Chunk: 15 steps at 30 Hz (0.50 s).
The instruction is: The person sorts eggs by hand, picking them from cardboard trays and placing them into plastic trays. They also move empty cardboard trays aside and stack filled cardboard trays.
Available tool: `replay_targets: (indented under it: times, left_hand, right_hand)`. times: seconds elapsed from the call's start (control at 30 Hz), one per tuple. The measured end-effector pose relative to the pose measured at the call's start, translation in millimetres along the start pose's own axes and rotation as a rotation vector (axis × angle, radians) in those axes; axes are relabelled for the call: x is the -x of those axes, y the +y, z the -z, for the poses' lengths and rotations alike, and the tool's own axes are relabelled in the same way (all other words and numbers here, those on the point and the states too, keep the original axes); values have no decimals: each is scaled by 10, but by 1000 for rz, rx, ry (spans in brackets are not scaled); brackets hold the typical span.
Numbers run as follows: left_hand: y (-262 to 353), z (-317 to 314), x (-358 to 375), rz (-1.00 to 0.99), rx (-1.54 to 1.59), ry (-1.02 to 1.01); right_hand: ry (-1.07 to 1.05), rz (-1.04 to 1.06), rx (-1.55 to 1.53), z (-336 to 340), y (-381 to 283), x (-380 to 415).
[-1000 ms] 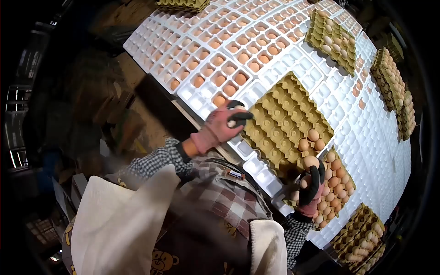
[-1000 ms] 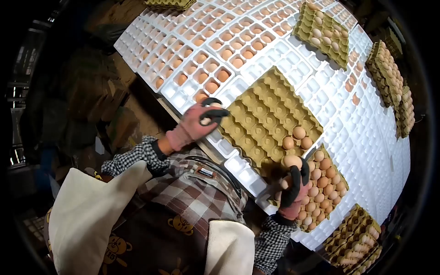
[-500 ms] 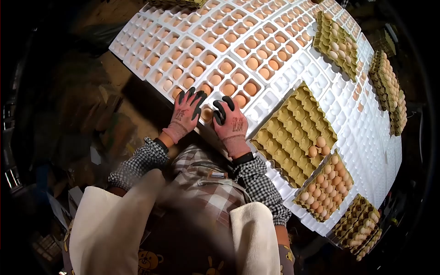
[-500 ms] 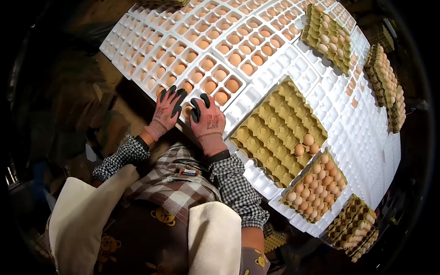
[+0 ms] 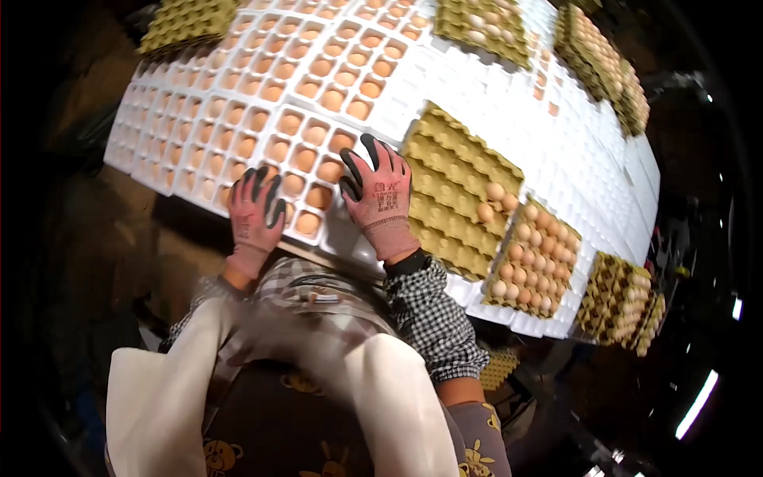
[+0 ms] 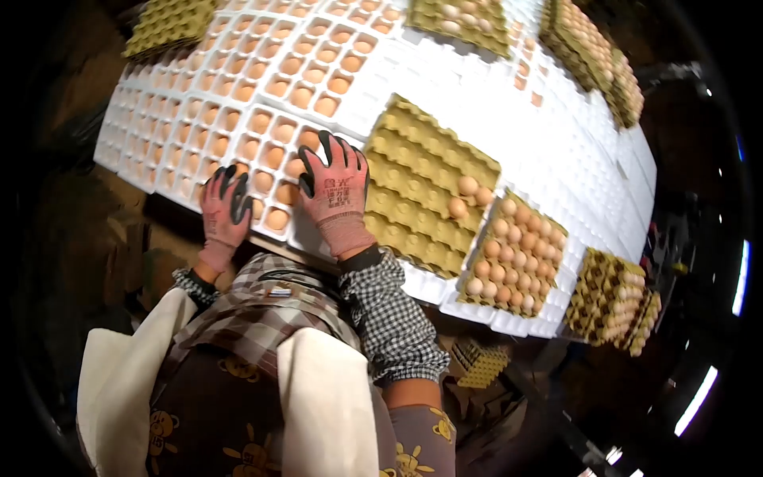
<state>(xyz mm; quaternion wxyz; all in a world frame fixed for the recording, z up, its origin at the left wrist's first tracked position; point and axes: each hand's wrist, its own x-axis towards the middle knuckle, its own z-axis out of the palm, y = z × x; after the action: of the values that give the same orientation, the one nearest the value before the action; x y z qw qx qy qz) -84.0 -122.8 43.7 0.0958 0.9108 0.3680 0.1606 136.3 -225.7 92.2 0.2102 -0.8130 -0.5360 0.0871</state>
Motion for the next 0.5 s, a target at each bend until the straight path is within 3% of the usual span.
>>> replay_targets:
  times: [0.07, 0.1, 0.13, 0.17, 0.2, 0.23, 0.27, 0.33, 0.4, 0.43, 0.5]
  left_hand:
    - [212, 7, -179, 129, 627, -79]
    - [377, 23, -270, 78, 644, -72]
    - [583, 30, -371, 61, 756, -103]
    - [825, 42, -487, -21, 691, -93]
    - [1101, 53, -594, -101, 622, -87]
    - [1395, 64, -707, -172, 636, -128]
    - [1698, 44, -806, -239, 649, -170]
    - [2303, -134, -963, -441, 713, -320]
    - [2884, -560, -979, -613, 465, -358]
    - [3012, -708, -964, -607, 458, -367]
    - [3154, -961, -1080, -729, 61, -496]
  right_hand:
    - [268, -188, -115, 511, 311, 274]
    - [367, -283, -78, 659, 690, 439]
    - [359, -425, 77, 775, 1095, 606]
    - [199, -611, 233, 944, 1405, 702]
    - [204, -563, 379, 973, 1697, 839]
    - [54, -603, 529, 988, 1916, 874]
    - [-97, -575, 438, 972, 2164, 893]
    - [-52, -483, 357, 1057, 2345, 929]
    - [268, -579, -134, 1146, 2451, 981]
    - [445, -656, -698, 1125, 2500, 1030]
    - [549, -664, -1357, 1236, 2459, 1041]
